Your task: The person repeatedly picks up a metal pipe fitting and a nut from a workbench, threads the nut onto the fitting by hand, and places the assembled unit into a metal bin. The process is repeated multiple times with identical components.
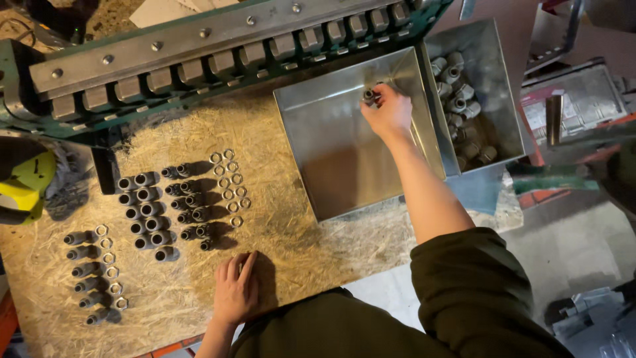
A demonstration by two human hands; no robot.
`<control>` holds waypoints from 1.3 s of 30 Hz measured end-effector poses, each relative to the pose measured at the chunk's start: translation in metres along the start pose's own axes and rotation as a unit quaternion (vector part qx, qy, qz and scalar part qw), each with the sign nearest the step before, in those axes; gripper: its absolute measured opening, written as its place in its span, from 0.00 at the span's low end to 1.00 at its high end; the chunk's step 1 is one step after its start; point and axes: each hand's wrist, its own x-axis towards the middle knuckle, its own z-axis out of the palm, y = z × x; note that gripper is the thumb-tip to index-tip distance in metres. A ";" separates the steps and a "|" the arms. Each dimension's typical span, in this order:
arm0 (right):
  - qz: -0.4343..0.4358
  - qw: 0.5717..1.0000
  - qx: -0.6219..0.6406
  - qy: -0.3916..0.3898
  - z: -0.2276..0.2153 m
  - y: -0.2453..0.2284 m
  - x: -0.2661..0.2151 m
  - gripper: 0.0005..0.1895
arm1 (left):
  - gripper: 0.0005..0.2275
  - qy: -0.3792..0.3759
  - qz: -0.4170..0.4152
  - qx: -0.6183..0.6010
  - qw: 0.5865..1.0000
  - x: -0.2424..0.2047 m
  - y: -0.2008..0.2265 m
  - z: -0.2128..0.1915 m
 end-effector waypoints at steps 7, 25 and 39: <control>-0.075 0.995 -0.028 0.055 0.028 0.009 0.007 0.15 | 0.31 0.001 -0.014 0.004 1.000 -0.002 0.001 0.004; -0.050 0.993 -0.096 0.043 0.050 0.018 0.010 0.13 | 0.31 -0.002 -0.028 0.000 1.000 0.002 0.008 0.001; -0.009 0.996 -0.086 0.036 -0.006 -0.009 -0.013 0.19 | 0.34 -0.011 0.003 -0.004 1.000 0.000 -0.001 0.003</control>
